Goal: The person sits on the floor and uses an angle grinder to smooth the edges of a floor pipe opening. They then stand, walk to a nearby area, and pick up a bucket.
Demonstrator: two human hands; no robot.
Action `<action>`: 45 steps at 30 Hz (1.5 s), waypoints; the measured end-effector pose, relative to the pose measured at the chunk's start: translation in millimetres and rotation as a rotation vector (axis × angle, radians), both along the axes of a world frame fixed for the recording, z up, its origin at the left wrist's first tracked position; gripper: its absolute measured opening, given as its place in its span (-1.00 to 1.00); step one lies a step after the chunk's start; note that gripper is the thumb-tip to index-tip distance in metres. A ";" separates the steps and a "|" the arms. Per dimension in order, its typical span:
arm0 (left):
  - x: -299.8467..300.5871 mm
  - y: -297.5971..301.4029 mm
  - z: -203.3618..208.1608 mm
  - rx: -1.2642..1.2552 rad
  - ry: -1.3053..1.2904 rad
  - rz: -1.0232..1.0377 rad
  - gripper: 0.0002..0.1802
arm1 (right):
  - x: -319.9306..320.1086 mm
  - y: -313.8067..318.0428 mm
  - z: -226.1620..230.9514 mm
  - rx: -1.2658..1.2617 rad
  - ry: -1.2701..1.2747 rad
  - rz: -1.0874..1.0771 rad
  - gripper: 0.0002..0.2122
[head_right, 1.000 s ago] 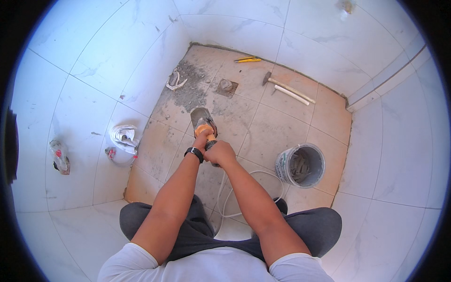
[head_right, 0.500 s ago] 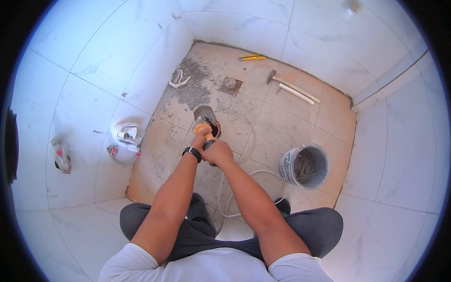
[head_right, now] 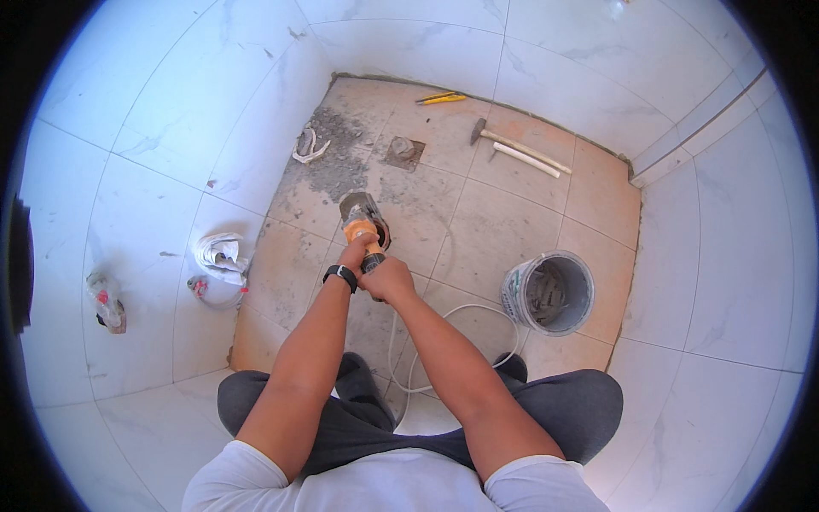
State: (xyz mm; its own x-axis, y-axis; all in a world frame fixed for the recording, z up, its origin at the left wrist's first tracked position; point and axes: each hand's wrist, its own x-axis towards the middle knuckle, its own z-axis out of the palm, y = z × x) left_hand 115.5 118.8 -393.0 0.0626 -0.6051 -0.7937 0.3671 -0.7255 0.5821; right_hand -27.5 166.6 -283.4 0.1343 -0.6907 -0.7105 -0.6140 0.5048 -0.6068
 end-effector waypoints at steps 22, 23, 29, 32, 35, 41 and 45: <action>4.4 -4.1 -11.1 0.015 0.004 0.018 -0.70 | 5.5 -7.3 -12.6 0.002 -0.014 0.002 -0.53; 4.2 -4.1 -11.0 0.000 0.007 0.011 -0.70 | 5.5 -7.4 -12.3 0.002 -0.010 0.003 -0.53; 2.1 -2.8 -2.9 0.025 -0.008 -0.007 -0.70 | 4.3 -7.8 -9.9 0.003 -0.037 -0.015 -0.56; 0.7 -2.2 1.4 0.037 -0.026 -0.017 -0.70 | 4.4 -7.5 -11.6 0.000 -0.047 -0.028 -0.56; -0.2 -1.6 2.1 0.046 -0.031 -0.002 -0.71 | 5.5 -7.5 -14.4 0.023 -0.019 -0.008 -0.55; 3.0 -2.6 -5.9 0.045 0.005 -0.022 -0.72 | 5.3 -7.0 -18.2 0.008 -0.022 -0.002 -0.54; 4.2 -2.5 -10.1 0.030 0.007 -0.014 -0.72 | 6.3 -6.6 -21.9 0.020 0.010 0.015 -0.55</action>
